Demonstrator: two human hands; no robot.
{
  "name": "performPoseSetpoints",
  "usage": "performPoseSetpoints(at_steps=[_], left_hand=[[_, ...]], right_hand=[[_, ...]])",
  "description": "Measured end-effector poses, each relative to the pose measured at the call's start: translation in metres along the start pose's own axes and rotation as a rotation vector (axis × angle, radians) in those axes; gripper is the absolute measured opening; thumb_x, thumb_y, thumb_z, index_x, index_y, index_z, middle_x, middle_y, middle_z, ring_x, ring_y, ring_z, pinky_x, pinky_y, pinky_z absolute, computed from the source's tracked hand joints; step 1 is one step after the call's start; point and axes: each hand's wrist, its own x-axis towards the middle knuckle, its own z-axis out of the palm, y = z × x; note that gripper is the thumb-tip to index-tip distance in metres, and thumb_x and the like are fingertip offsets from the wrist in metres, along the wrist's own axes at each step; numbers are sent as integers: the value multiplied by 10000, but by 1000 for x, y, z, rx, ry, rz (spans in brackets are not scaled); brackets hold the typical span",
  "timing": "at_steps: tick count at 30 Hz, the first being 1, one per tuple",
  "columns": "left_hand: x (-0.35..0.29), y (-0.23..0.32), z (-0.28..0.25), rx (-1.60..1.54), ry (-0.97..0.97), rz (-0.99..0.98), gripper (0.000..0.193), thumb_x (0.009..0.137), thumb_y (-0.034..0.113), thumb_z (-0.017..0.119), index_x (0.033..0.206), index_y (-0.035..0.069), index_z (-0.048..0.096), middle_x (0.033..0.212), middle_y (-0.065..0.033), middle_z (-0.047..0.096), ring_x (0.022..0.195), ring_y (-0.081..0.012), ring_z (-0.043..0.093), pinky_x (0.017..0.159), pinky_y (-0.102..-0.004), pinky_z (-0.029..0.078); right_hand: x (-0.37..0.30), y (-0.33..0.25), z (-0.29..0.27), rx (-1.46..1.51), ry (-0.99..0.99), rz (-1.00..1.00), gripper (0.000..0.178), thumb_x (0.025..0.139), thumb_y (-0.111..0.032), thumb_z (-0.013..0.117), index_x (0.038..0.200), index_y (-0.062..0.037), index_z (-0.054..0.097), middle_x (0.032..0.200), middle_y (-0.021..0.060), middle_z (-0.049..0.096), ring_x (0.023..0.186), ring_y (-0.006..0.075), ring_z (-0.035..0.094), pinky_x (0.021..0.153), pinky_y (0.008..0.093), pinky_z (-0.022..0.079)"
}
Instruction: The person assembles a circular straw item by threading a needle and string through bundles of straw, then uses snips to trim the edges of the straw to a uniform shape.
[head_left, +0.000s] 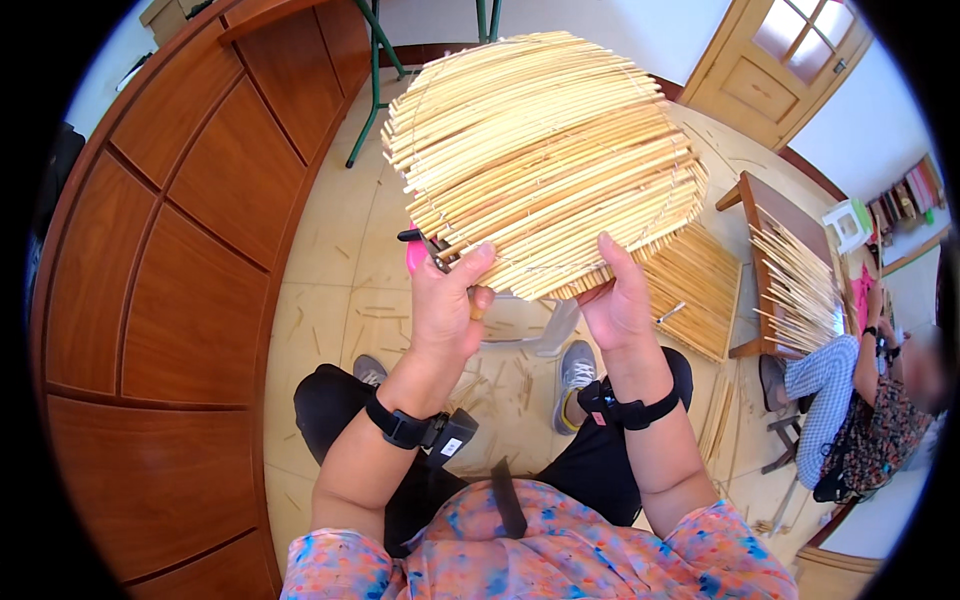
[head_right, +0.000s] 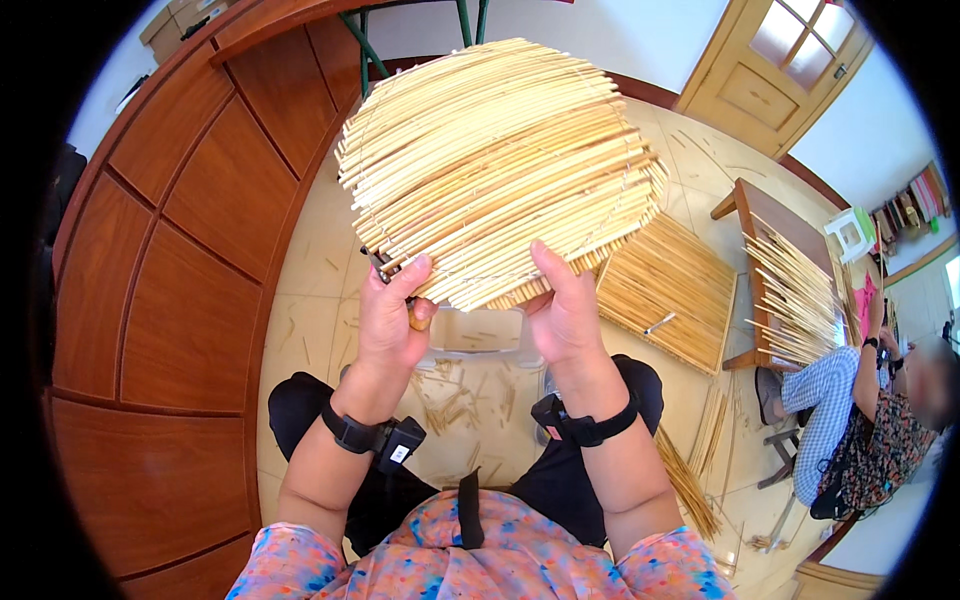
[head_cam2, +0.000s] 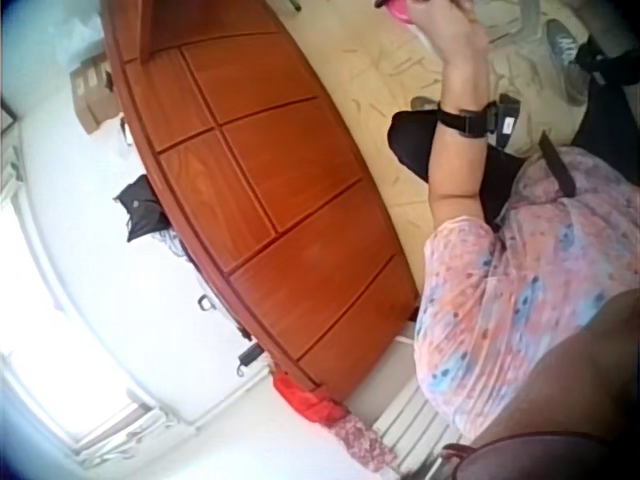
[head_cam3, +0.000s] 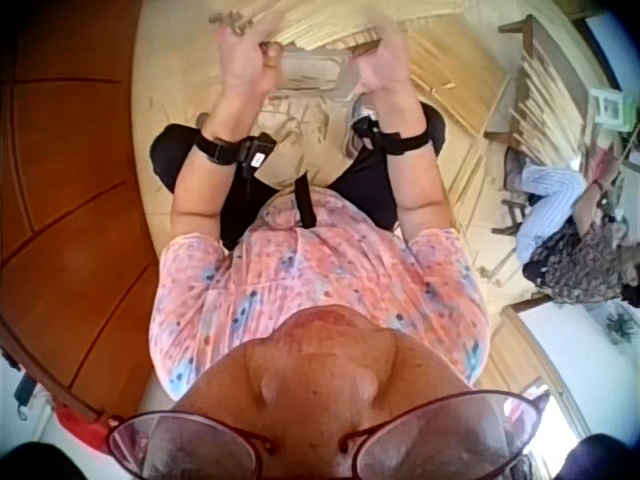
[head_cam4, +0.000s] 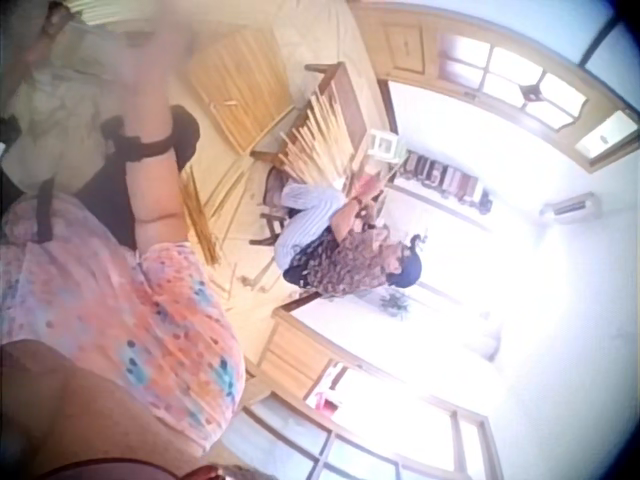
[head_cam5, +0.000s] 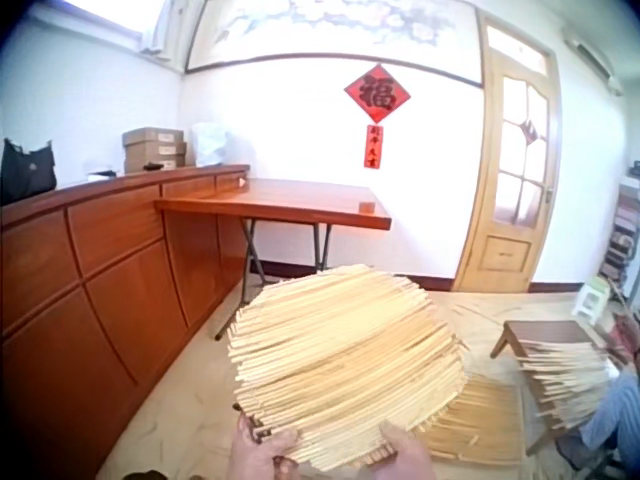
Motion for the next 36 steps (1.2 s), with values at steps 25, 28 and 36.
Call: performPoseSetpoints(at_steps=[25,28,36], left_hand=[[1,12,-7,57,15,160,166,868,90,615,1025,52,577,849,-15,620,577,-28,503,404,-159,321],[2,14,-8,90,1,139,166,868,91,614,1024,48,577,829,-11,612,557,-29,493,405,-160,325],[7,21,-9,182,220,288,259,893,211,618,1040,0,584,654,-5,569,442,-37,349,414,-202,258]], right_hand=[[-6,6,-5,-129,8,-165,508,877,-93,594,1339,-75,382,1269,84,513,1137,233,532,936,402,474],[-6,6,-4,-128,-3,-204,501,880,-92,588,1338,-76,384,1266,83,516,1137,231,532,937,402,473],[-4,4,-4,-102,28,-233,491,886,-96,581,1335,-83,383,1261,84,517,1147,229,522,952,408,462]])
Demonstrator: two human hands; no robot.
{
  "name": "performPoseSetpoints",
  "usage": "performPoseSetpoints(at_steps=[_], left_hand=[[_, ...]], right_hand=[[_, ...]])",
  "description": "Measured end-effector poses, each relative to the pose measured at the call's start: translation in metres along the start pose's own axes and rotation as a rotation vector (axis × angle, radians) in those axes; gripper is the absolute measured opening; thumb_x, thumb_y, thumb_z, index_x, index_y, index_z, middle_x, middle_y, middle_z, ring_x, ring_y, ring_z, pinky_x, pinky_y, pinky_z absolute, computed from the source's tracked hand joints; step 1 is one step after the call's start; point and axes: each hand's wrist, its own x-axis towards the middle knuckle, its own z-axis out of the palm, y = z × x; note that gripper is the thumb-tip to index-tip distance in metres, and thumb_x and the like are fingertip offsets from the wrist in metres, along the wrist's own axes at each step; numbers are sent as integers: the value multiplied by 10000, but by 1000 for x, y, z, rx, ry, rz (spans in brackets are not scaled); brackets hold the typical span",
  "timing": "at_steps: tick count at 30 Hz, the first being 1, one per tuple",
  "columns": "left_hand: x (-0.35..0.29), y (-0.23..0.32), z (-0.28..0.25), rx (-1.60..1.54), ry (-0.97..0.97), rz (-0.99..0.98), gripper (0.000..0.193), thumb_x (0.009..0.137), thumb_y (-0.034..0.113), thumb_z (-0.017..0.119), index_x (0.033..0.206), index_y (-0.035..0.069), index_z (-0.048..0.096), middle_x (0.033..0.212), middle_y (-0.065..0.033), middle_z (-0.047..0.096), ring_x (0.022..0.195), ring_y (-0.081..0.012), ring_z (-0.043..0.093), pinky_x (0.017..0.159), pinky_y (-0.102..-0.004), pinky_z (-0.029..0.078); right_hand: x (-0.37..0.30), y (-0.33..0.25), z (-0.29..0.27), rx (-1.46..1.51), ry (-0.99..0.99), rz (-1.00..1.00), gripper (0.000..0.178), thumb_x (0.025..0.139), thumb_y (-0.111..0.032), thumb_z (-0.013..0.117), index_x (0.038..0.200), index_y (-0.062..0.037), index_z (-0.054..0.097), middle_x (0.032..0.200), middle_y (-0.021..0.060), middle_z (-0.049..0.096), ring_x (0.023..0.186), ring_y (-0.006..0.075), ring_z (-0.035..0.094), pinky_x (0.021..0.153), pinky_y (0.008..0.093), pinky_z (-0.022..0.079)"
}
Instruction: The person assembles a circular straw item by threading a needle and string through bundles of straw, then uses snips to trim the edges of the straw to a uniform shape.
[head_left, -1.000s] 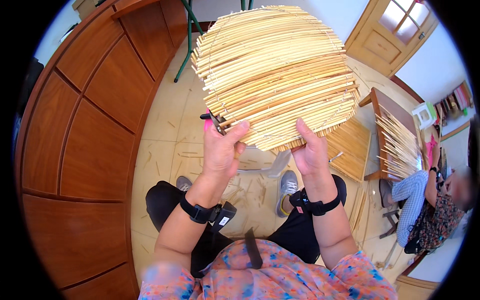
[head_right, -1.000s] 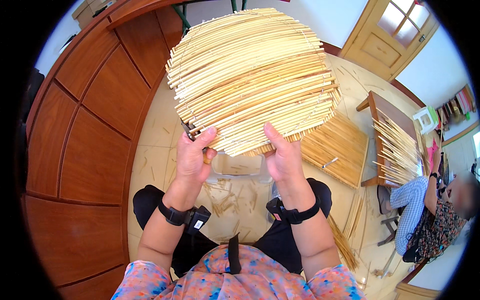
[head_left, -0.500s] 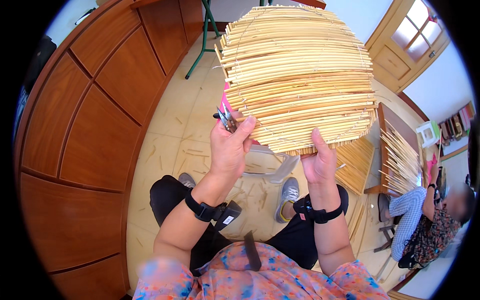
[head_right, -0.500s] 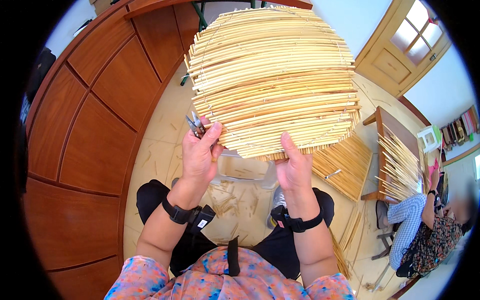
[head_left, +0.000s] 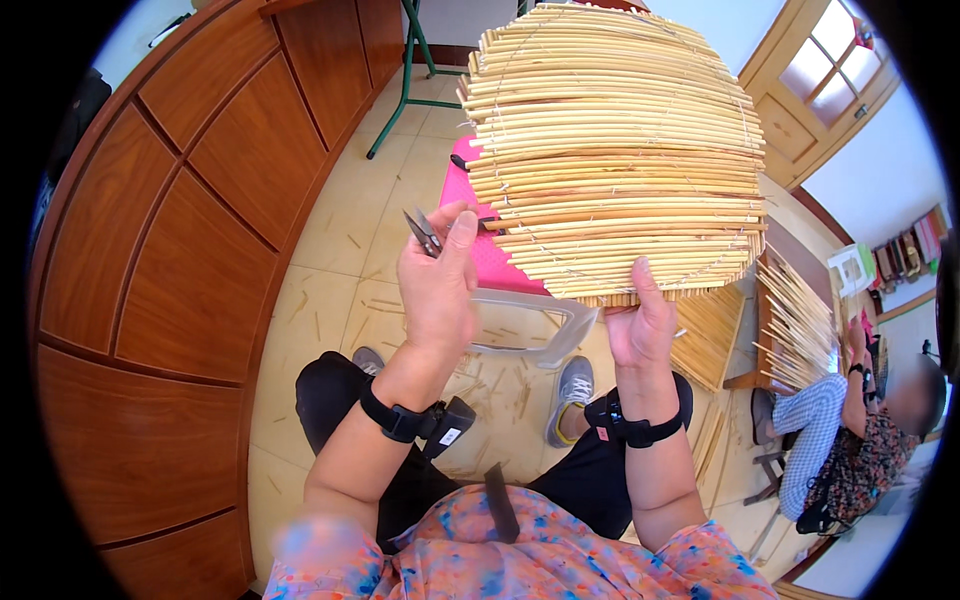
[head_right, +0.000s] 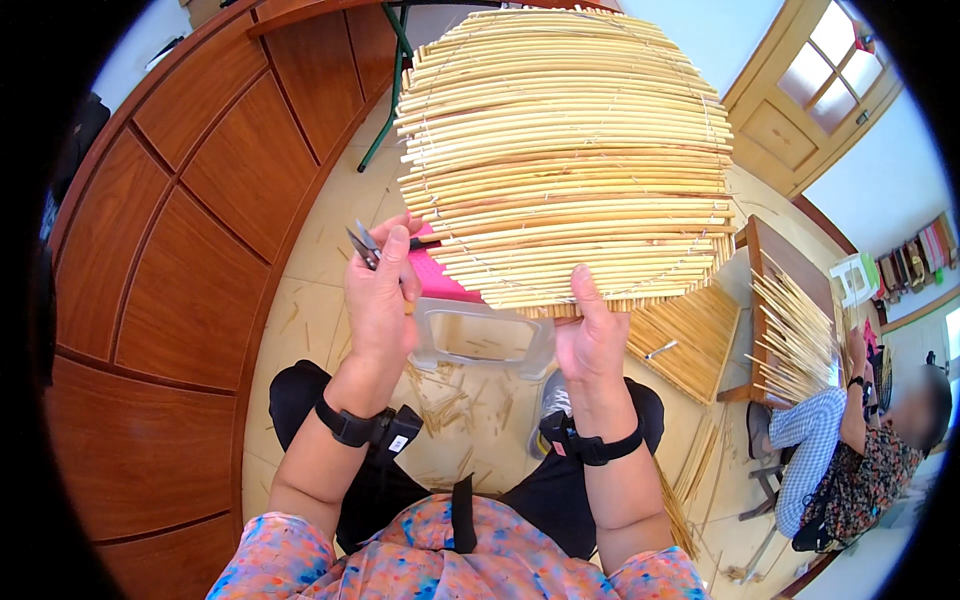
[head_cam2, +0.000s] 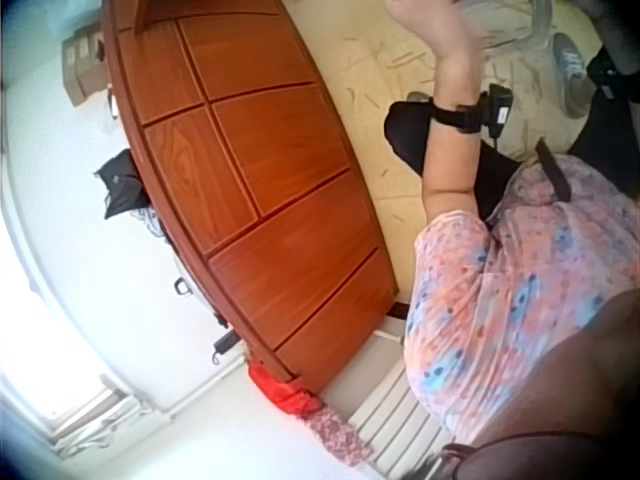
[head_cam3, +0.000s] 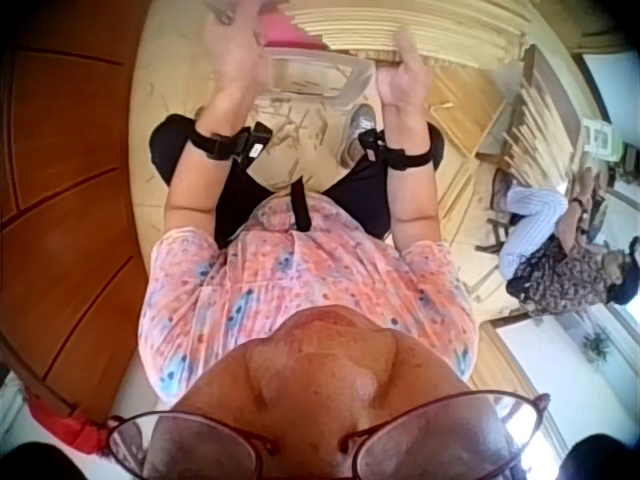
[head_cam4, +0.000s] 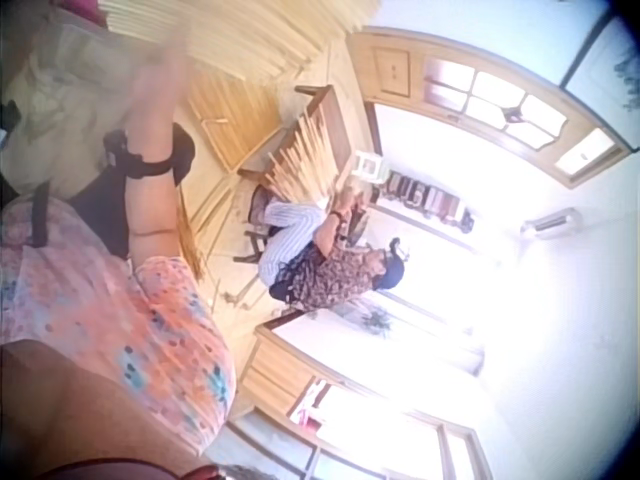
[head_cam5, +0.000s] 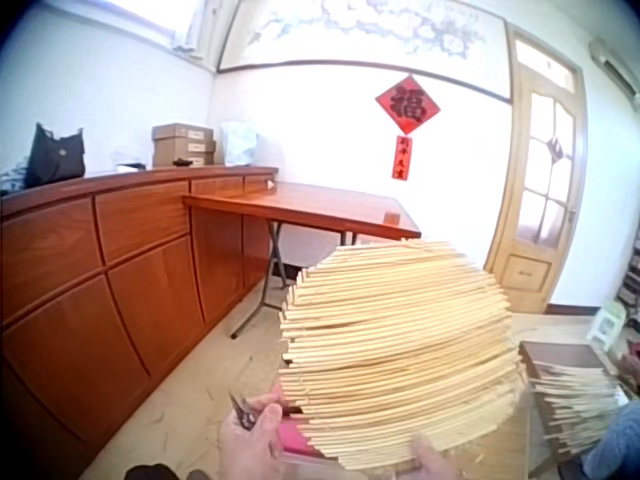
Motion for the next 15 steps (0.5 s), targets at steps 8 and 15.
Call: performPoseSetpoints(at_steps=[8,15], left_hand=[[-1,17,-1,-11,-186,-44,276,876,172,642,1063,-19,575,861,-44,642,580,-44,516,468,-191,404],[-3,20,1,-205,-247,-58,255,915,94,559,1117,-61,538,1073,-144,616,937,-202,628,809,-328,536]], right_hand=[[-4,0,1,-22,-24,26,514,879,-104,593,1343,-85,372,1278,88,499,1161,241,509,951,421,460],[-7,2,1,-72,-39,52,550,866,-94,610,1354,-83,359,1281,86,495,1158,247,509,946,419,460]])
